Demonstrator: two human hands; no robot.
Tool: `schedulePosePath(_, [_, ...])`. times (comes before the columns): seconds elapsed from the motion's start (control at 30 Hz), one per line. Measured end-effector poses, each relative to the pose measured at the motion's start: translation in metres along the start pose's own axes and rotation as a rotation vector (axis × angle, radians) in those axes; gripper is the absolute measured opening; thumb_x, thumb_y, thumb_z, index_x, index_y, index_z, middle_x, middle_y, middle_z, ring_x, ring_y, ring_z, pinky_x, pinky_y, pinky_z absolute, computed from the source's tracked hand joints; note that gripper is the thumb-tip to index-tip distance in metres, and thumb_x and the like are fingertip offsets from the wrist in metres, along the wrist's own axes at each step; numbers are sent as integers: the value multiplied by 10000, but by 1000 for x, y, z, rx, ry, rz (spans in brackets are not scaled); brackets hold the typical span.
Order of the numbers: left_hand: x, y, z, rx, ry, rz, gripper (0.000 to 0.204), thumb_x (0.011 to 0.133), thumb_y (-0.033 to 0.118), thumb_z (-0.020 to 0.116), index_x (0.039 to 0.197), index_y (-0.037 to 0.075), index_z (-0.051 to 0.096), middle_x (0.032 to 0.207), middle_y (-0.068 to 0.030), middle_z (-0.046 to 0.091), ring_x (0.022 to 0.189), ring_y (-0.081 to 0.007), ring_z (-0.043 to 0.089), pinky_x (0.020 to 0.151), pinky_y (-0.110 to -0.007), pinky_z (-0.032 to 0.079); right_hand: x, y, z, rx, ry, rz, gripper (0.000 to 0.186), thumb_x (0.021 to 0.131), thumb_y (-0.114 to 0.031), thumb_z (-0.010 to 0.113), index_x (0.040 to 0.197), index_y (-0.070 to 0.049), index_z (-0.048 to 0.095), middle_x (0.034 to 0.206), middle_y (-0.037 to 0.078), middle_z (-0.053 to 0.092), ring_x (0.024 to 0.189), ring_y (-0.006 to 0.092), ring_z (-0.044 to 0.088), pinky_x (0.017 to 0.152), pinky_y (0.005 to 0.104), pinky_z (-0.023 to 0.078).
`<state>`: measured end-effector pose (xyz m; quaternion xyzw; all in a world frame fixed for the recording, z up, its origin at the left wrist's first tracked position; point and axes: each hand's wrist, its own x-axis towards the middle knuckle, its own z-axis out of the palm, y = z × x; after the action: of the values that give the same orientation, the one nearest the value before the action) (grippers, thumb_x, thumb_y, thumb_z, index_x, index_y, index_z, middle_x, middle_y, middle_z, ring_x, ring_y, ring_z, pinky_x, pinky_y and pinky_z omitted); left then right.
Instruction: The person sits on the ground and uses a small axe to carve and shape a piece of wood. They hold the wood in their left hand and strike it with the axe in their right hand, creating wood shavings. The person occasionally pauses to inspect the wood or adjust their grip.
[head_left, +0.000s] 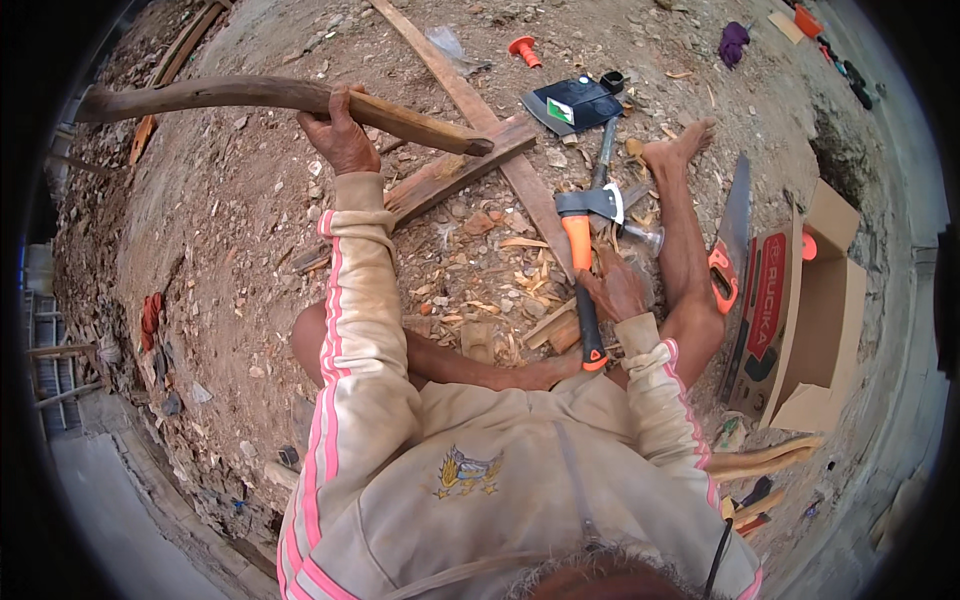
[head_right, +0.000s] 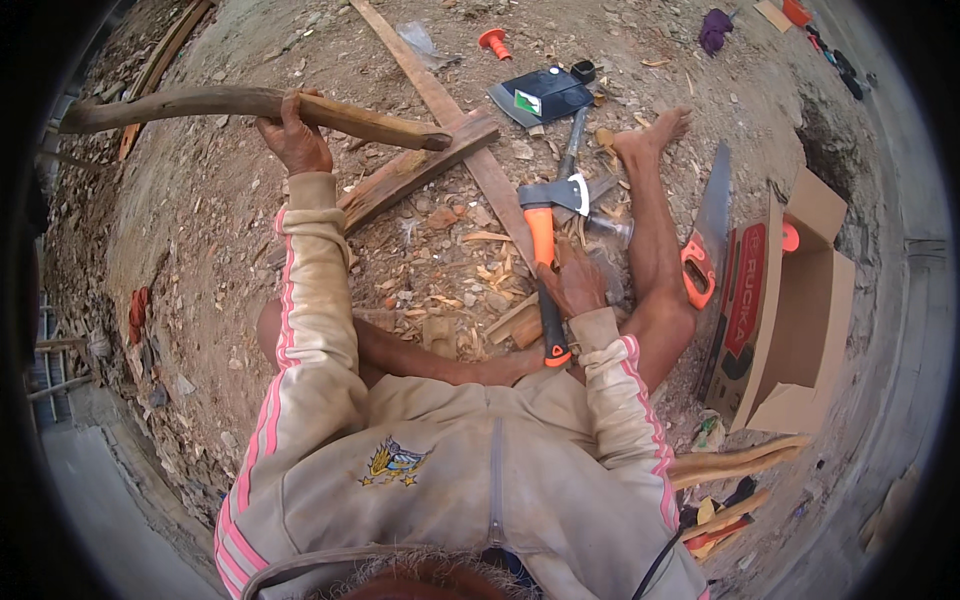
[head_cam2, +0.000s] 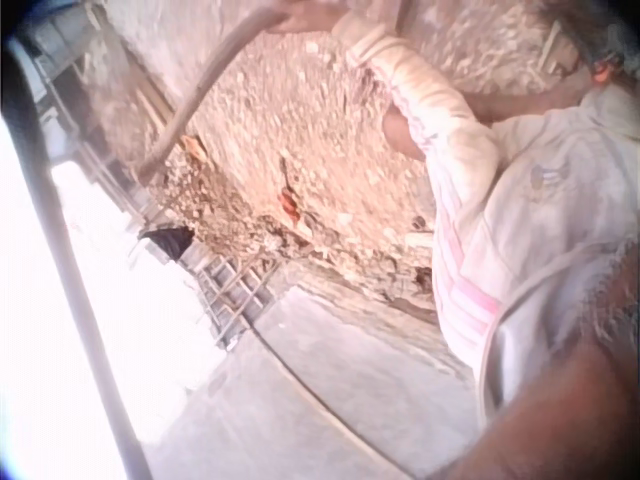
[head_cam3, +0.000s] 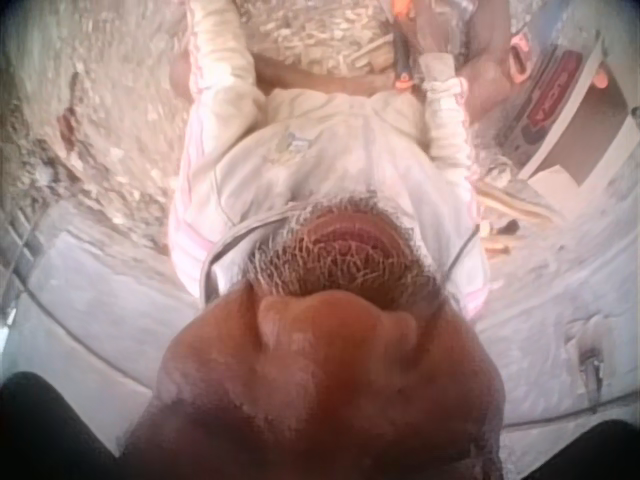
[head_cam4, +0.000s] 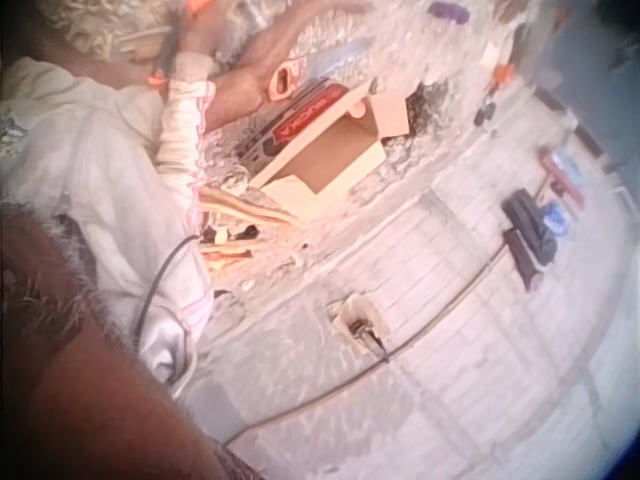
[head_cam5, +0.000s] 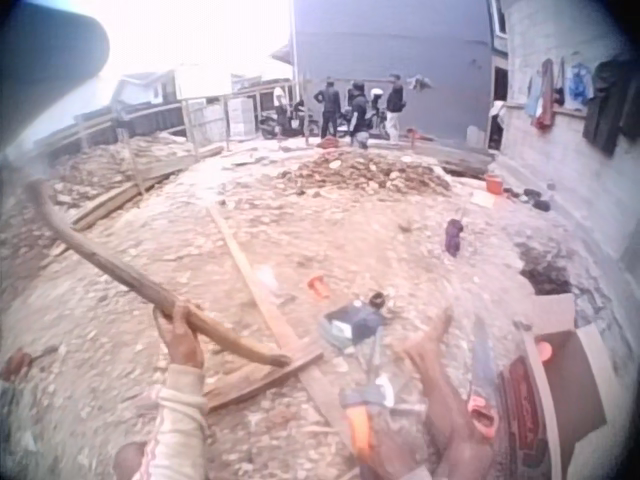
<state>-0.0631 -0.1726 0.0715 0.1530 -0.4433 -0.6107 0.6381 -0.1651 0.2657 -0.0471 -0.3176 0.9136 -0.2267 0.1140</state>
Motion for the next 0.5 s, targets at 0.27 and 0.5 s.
schedulePosePath(0.27, [0,-6,-17,411,-172,82,526,903,129,761,1286,38,414,1082,-127,633,1016,-266,685,906,-403,563,0,-19,48,-104,-164,231,834,809,-323,746,1496,-42,365,1272,262,592,1045,457,651,853,555,529])
schedulePosePath(0.5, [37,49,3,-82,-136,76,427,921,251,739,1216,82,482,1058,-153,651,1001,-326,695,855,-446,595,4,-15,51,136,70,220,669,837,-204,667,1439,-1,456,1368,287,556,1176,450,615,981,507,508])
